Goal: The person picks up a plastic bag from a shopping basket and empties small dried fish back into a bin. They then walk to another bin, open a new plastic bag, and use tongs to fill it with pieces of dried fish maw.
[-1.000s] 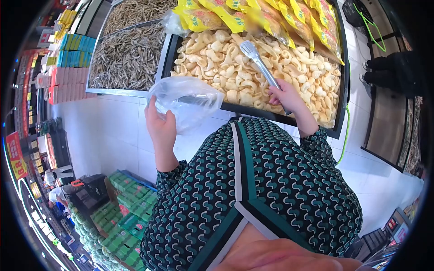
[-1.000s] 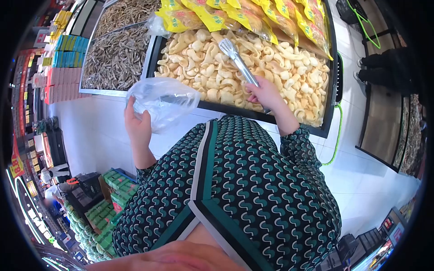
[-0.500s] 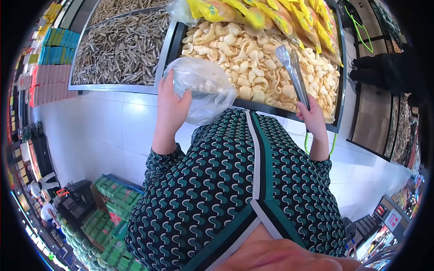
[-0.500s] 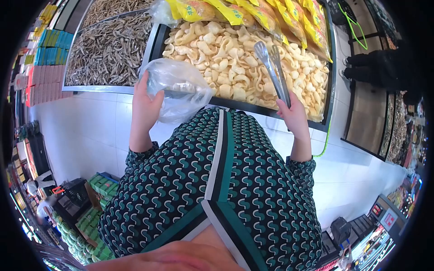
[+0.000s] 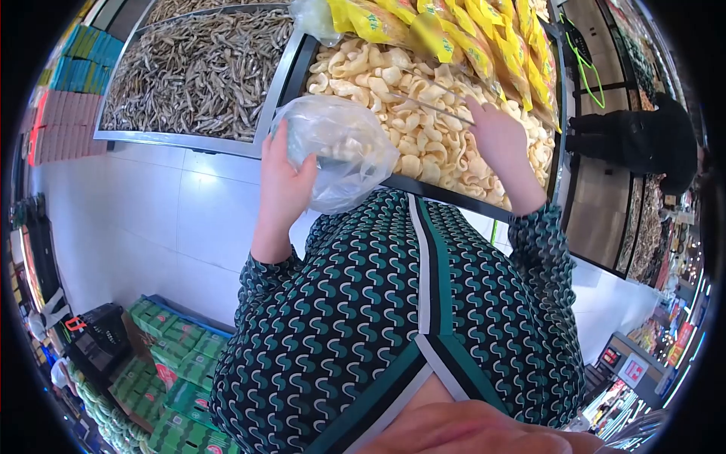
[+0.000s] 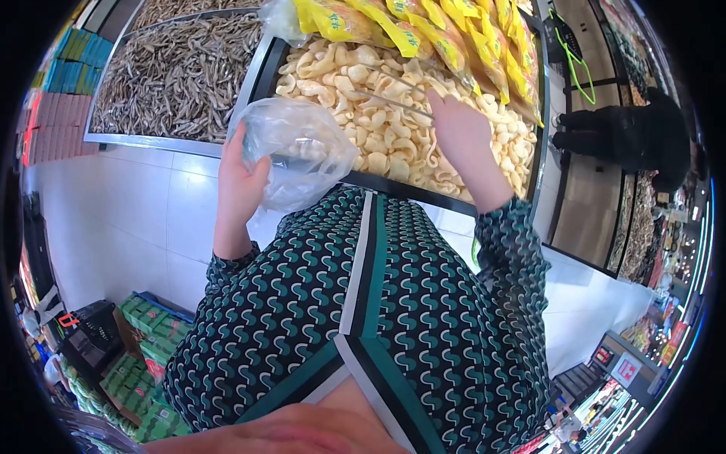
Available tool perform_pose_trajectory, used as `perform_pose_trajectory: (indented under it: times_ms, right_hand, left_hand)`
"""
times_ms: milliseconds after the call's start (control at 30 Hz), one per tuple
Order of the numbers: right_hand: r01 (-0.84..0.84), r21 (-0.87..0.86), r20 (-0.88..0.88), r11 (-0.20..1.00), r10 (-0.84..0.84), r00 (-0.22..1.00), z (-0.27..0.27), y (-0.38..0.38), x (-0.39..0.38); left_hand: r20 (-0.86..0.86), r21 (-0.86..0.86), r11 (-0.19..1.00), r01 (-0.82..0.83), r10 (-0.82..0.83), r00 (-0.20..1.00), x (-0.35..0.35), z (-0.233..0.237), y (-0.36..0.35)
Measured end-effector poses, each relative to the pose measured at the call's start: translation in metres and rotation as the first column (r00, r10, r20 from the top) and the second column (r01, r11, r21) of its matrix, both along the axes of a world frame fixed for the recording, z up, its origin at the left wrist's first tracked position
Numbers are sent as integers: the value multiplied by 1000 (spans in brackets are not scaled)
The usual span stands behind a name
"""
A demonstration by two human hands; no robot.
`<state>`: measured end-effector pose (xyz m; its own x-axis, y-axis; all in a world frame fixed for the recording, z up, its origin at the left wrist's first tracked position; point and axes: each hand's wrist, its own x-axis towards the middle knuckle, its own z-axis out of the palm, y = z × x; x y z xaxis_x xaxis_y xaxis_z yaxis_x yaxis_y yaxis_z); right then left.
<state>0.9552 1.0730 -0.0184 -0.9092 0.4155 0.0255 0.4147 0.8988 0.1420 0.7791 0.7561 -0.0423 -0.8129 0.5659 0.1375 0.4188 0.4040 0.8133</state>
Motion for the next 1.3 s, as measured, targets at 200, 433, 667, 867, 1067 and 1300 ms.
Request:
perform_pose_trajectory:
  times_ms: [200, 433, 667, 867, 1067, 1300]
  right_hand:
    - [-207, 225, 158, 952, 174, 972, 22, 43, -49]
    - [-222, 123, 231, 967, 190, 954, 15, 56, -66]
    - [-113, -207, -114, 972, 91, 989, 21, 67, -20]
    - [-178, -845, -311, 504, -192, 931, 12, 53, 33]
    - [-214, -807, -292, 551, -56, 955, 10, -24, 34]
    - [-192, -629, -220, 753, 64, 973, 9, -43, 28]
  left_hand:
    - [181, 114, 990, -82, 61, 982, 6, 19, -10]
    - [125, 216, 946, -242, 219, 968, 11, 68, -42]
    - [-184, 98, 976, -196, 212, 960, 0, 24, -10]
    - [-168, -5, 985, -173, 170, 971, -2, 12, 27]
    - [-66, 37, 991, -129, 132, 989, -6, 24, 34]
    - [-71, 34, 987, -159, 161, 984, -4, 16, 28]
